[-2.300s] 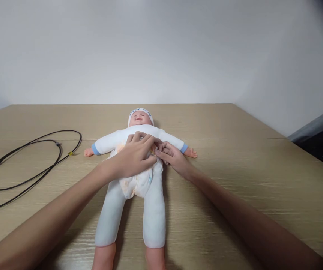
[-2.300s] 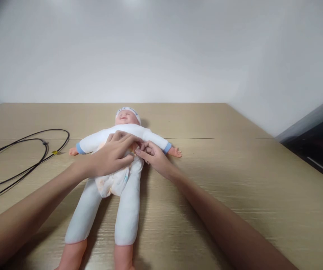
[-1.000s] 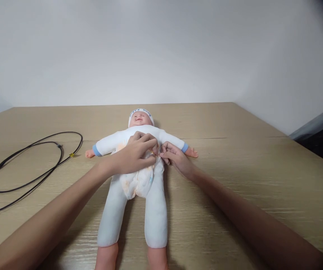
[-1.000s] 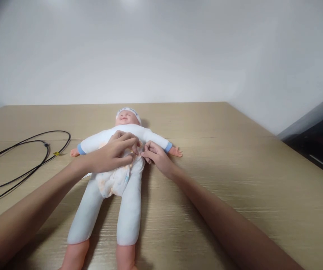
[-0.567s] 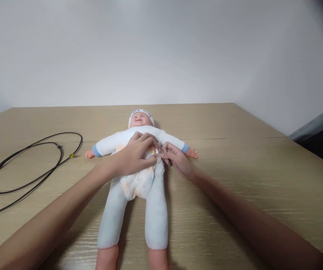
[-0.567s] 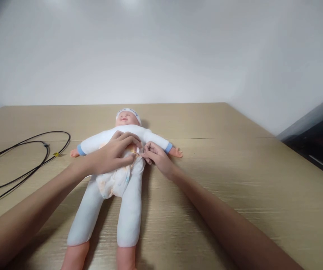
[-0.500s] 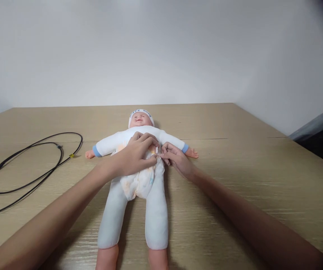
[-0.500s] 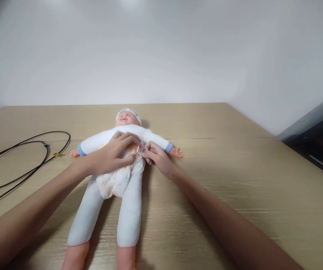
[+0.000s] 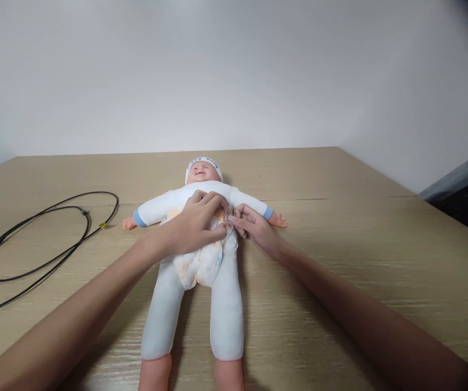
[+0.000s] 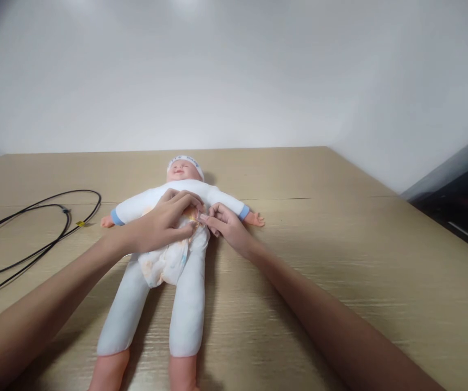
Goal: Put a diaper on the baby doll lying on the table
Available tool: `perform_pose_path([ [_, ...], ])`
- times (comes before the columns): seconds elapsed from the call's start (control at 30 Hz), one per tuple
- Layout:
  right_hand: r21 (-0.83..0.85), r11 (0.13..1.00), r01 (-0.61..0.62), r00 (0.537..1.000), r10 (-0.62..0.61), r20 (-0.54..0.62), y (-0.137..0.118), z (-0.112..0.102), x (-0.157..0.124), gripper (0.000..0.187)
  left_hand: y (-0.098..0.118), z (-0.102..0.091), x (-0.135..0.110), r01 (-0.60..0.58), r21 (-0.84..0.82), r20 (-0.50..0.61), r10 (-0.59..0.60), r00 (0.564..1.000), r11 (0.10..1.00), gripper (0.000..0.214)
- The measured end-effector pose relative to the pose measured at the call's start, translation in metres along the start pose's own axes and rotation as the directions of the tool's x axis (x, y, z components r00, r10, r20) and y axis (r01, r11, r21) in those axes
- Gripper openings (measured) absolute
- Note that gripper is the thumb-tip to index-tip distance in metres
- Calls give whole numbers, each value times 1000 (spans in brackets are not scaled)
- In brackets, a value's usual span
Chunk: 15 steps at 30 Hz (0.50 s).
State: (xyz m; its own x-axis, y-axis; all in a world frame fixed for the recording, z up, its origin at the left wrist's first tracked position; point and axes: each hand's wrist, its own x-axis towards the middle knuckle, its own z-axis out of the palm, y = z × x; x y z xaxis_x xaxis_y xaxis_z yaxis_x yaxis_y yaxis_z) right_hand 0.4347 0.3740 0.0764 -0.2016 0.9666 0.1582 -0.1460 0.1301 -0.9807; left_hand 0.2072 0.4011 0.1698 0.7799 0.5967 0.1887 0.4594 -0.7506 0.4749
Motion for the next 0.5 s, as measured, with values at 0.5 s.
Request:
perform_pose_path([
  [0.5, -75, 997, -11, 999, 9, -35, -8, 6, -1, 54, 1, 0, 1, 9, -7, -2, -9, 1000, 1000, 21],
])
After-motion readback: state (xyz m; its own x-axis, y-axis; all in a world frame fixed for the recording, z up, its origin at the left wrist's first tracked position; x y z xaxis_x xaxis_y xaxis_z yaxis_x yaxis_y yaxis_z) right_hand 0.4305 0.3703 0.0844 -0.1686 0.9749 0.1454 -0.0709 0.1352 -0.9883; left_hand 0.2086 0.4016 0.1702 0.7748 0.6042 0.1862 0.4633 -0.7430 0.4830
